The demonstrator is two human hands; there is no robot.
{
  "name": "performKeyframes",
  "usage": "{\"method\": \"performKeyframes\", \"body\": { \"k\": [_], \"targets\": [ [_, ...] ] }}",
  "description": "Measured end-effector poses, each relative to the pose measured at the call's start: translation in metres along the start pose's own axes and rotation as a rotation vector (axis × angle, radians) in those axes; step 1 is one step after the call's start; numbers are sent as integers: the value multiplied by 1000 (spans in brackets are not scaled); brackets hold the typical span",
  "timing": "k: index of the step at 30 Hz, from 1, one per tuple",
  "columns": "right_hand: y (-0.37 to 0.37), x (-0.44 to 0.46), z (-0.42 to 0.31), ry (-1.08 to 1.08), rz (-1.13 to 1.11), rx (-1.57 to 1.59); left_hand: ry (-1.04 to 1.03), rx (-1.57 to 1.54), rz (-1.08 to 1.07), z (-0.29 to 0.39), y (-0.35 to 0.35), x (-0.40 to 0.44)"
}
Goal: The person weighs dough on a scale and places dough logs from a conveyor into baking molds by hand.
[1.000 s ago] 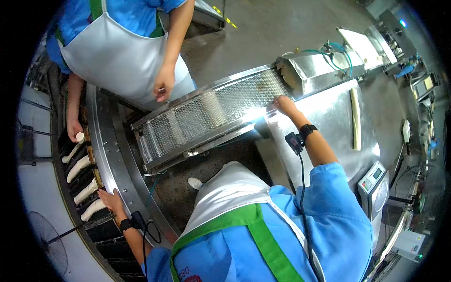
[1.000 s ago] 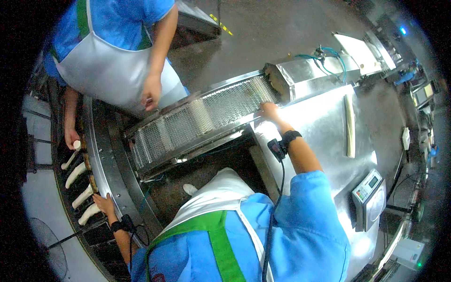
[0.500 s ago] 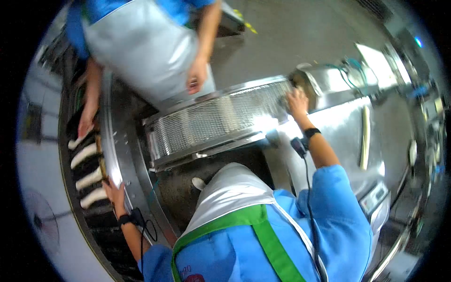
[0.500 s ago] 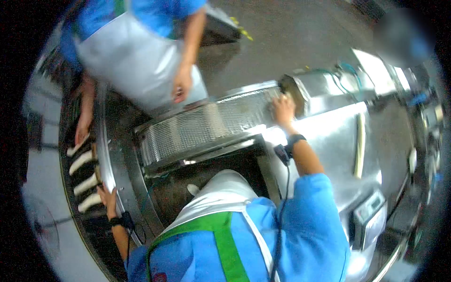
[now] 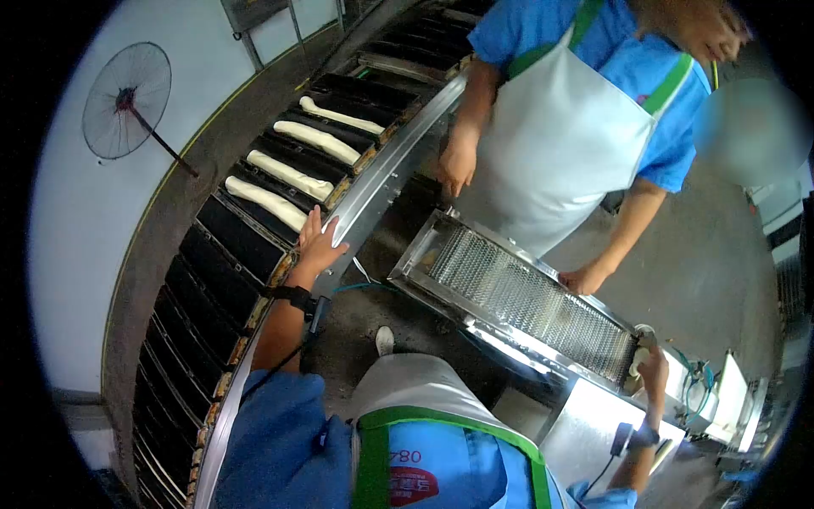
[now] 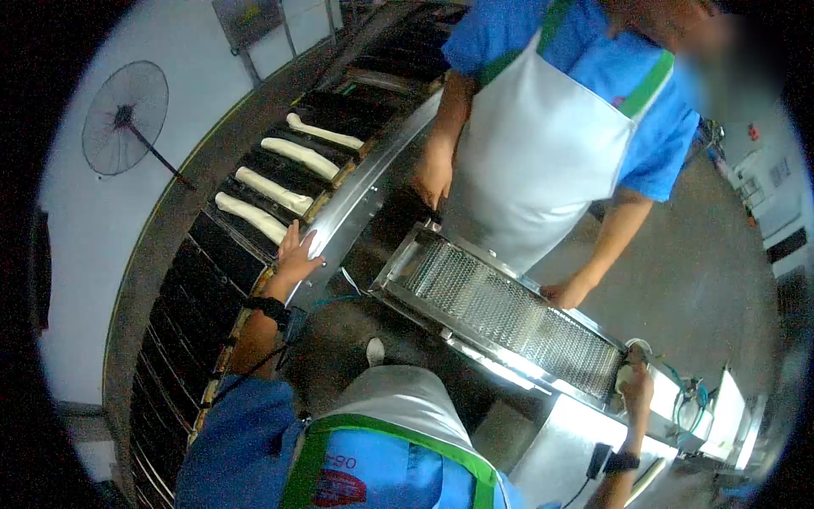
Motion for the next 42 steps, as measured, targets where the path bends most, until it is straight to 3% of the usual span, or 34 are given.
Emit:
{"method": "performKeyframes", "body": {
  "k": [1, 3, 4, 8, 10, 12, 15, 18, 24, 29, 31, 33, 35, 36, 38, 39, 42],
  "targets": [
    [8, -1, 2, -112, -60, 113, 11, -10, 3, -2, -1, 1],
    [37, 1, -18, -16, 98, 637, 4, -55, 16, -3, 0, -1],
    [53, 1, -30, -123, 160, 628, 11, -58, 12, -1, 4, -2],
    [93, 19, -146, -53, 225, 702, 4, -134, 37, -10, 1, 1],
    [90, 33, -232, 121, 5, 628, 32, -218, 24, -14, 6, -6],
    [98, 42, -310, 169, 182, 792, 29, -333, 32, -17, 19, -20],
    [75, 94, -425, 313, -52, 1071, 51, -428, 63, -31, 48, -46],
    [67, 124, -557, 444, -136, 1304, 49, -435, 190, -55, 85, -71],
    [37, 167, -726, 562, -54, 1594, 197, -351, 376, -125, 114, -125],
    [-86, 226, -737, 351, 216, 1637, 432, -415, 396, -167, 113, -155],
    [-166, 232, -719, 214, 268, 1358, 494, -404, 344, -174, 110, -158],
    [-297, 263, -701, 85, -183, 1228, 495, -436, 322, -176, 110, -155],
    [-337, 262, -674, 13, -252, 946, 480, -449, 307, -178, 113, -147],
    [-353, 276, -668, 6, -250, 945, 470, -460, 300, -179, 114, -144],
    [-356, 307, -656, 273, 7, 643, 469, -438, 281, -183, 113, -140],
    [-315, 291, -664, 407, 212, 432, 477, -421, 276, -186, 112, -139],
    [-297, 293, -678, 474, 177, 416, 550, -431, 235, -191, 105, -137]
  ]
}}
Point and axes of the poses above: each hand's wrist, its own x-axis towards the middle knuckle, its own y-axis out of the back of the hand, z = x × y, the point moved 10 cm from there along x, towards the middle knuckle, and after that the axes turned 10 degrees about z, right-handed, at the moved point
